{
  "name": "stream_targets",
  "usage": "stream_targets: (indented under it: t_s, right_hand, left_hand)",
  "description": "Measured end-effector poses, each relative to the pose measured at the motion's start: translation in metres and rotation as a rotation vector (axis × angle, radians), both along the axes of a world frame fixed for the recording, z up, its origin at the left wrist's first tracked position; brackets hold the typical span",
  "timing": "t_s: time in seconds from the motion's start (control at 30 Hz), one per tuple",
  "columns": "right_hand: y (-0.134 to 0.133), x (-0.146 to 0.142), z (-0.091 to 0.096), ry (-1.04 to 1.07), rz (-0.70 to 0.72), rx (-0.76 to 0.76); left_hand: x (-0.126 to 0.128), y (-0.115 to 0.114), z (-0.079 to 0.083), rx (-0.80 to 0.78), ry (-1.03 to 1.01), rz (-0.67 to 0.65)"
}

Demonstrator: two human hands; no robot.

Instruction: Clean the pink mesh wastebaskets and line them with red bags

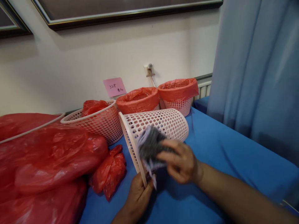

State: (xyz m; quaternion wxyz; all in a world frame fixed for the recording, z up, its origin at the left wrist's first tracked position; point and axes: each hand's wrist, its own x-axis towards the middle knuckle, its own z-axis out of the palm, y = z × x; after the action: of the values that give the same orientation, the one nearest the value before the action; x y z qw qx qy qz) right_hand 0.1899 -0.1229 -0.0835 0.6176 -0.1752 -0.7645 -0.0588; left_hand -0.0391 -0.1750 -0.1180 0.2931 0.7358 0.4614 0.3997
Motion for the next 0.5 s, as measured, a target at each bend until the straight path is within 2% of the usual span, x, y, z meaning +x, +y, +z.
stream_targets:
  t_s: [0.13, 0.2, 0.23, 0.3, 0.37, 0.5]
  right_hand:
    - [0.062, 0.042, -0.010, 0.386, -0.428, -0.492]
    - [0.086, 0.058, -0.014, 0.490, -0.522, -0.765]
    - [0.092, 0.061, -0.015, 0.510, -0.533, -0.833]
    - [0.087, 0.056, -0.015, 0.474, -0.487, -0.783]
    - [0.063, 0.038, -0.012, 0.344, -0.358, -0.556]
    - [-0.001, -0.003, -0.001, 0.001, 0.078, -0.153]
  left_hand:
    - [0.004, 0.001, 0.012, -0.035, 0.022, -0.045]
    - [0.006, 0.003, 0.014, -0.026, 0.083, -0.084]
    - [0.007, 0.005, 0.014, -0.020, 0.118, -0.104]
    - [0.010, 0.008, 0.013, 0.000, 0.174, -0.136]
    - [0.011, 0.013, 0.010, 0.036, 0.197, -0.150]
    - [0.004, 0.018, -0.001, 0.071, 0.191, -0.127]
